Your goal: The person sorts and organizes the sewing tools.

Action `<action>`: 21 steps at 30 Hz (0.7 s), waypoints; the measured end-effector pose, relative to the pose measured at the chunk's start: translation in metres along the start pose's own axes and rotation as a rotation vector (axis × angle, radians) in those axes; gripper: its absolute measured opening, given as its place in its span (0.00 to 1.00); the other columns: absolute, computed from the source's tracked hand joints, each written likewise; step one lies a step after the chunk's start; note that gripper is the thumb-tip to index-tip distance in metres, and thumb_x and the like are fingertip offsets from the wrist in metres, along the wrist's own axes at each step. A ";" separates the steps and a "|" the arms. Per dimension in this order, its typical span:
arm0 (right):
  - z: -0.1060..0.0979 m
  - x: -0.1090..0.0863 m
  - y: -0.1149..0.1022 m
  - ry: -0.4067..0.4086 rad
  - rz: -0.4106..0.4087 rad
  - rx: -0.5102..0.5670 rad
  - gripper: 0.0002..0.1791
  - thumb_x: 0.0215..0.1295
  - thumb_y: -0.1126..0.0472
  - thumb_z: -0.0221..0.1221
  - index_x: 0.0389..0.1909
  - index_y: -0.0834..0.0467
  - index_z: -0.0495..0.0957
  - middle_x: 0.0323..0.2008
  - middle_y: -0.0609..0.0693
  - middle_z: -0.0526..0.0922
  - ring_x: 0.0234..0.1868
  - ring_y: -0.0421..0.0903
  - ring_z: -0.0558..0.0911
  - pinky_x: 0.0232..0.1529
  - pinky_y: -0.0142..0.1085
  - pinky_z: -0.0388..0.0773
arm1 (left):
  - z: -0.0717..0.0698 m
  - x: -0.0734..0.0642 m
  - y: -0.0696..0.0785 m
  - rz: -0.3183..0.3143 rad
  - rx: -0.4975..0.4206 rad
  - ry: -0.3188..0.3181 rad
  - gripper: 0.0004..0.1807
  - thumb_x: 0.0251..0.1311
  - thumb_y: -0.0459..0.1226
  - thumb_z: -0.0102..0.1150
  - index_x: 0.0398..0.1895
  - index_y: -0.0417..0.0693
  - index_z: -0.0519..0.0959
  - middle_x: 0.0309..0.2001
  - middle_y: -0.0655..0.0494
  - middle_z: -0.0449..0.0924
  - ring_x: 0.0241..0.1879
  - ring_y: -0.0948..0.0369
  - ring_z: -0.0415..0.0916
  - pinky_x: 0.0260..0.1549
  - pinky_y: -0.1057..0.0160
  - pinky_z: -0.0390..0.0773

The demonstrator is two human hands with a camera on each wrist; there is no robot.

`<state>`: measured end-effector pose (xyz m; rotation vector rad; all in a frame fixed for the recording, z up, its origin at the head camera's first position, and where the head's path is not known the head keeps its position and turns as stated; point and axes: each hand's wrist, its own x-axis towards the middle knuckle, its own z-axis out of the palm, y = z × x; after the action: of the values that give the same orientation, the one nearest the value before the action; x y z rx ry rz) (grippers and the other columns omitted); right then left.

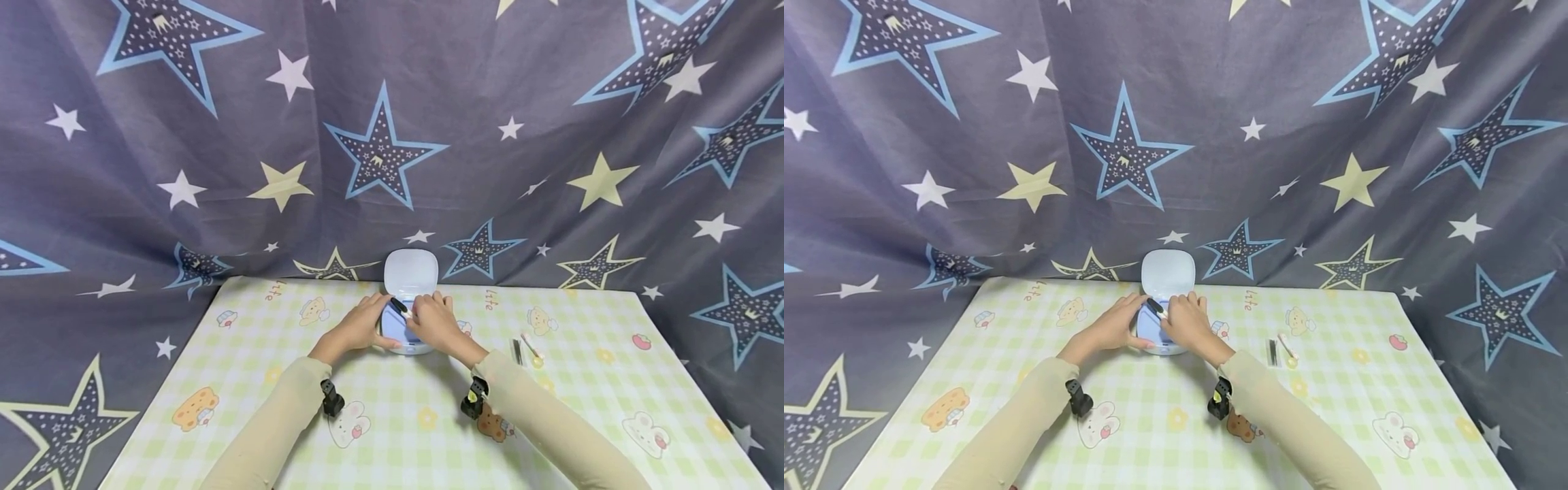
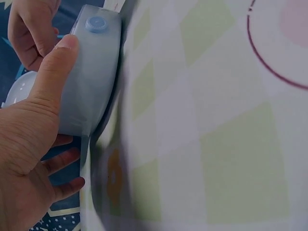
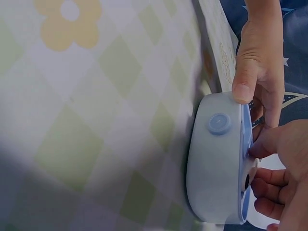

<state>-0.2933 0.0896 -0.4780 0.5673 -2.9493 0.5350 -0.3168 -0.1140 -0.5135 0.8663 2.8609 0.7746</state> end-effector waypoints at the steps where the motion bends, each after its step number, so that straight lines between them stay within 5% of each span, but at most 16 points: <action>1: 0.000 0.000 0.000 -0.003 0.000 0.001 0.11 0.64 0.58 0.63 0.27 0.56 0.72 0.27 0.50 0.74 0.34 0.49 0.65 0.47 0.48 0.61 | -0.001 0.000 0.001 -0.004 0.001 -0.002 0.60 0.45 0.57 0.80 0.77 0.41 0.61 0.64 0.47 0.71 0.60 0.50 0.69 0.66 0.50 0.73; 21: -0.004 0.001 0.001 -0.004 -0.005 0.009 0.10 0.63 0.57 0.66 0.27 0.56 0.77 0.28 0.51 0.80 0.34 0.49 0.68 0.48 0.49 0.62 | -0.004 -0.004 0.006 -0.015 0.019 -0.005 0.60 0.46 0.58 0.79 0.77 0.39 0.60 0.69 0.42 0.69 0.67 0.45 0.68 0.70 0.46 0.69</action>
<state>-0.2946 0.0916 -0.4745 0.5766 -2.9499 0.5470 -0.3117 -0.1135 -0.5078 0.8473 2.8721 0.7438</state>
